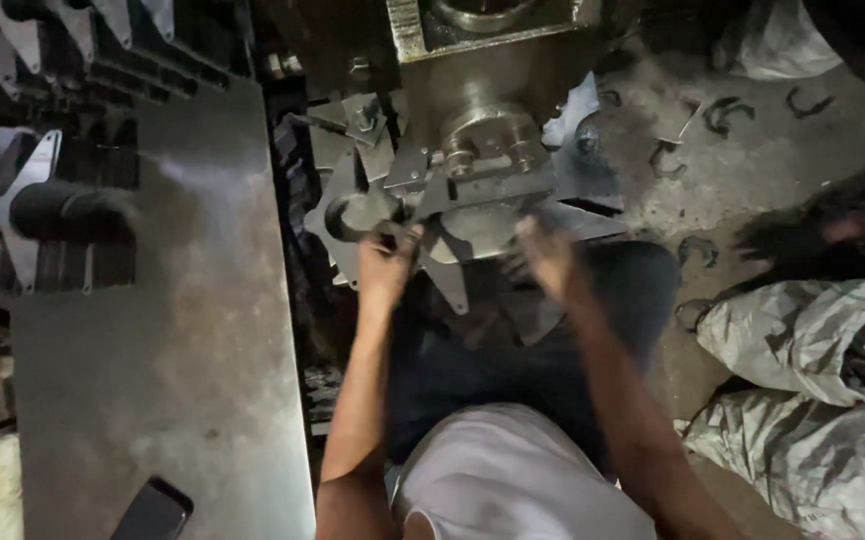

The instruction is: Manually positioning metal workpieces into a press machine and operating it repeatedly.

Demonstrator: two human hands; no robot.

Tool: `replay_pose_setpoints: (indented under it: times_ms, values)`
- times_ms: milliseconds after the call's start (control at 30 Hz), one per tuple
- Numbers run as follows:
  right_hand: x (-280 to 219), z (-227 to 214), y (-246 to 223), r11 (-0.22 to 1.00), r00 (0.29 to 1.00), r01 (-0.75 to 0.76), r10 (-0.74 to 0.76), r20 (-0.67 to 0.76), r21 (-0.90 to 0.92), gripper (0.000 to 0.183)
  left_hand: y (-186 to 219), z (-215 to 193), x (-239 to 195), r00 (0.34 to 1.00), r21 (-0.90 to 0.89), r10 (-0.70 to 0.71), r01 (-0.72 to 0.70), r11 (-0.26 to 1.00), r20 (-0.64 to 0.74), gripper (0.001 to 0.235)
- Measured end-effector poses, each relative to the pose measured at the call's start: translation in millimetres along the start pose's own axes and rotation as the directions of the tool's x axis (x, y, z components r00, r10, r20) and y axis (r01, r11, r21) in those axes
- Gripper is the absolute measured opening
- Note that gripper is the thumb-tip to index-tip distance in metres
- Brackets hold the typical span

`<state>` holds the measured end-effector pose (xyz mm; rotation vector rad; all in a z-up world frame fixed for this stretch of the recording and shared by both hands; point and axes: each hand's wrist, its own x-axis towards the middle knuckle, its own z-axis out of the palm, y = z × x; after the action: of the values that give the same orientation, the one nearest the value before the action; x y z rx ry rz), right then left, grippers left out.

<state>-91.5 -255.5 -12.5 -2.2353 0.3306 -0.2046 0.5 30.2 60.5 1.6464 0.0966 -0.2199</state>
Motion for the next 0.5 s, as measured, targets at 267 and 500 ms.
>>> replay_pose_setpoints:
  times_ms: [267, 500]
  values:
    - [12, 61, -106, 0.711, 0.849, -0.52, 0.367, 0.381, 0.473, 0.039, -12, 37, 26, 0.997, -0.357, -0.036, 0.011, 0.934, -0.064, 0.038]
    - [20, 63, -95, 0.628, 0.87, -0.487, 0.284, 0.404, 0.607, 0.026, -26, 36, 7, 0.975, -0.17, 0.072, -0.109, 0.979, -0.212, 0.038]
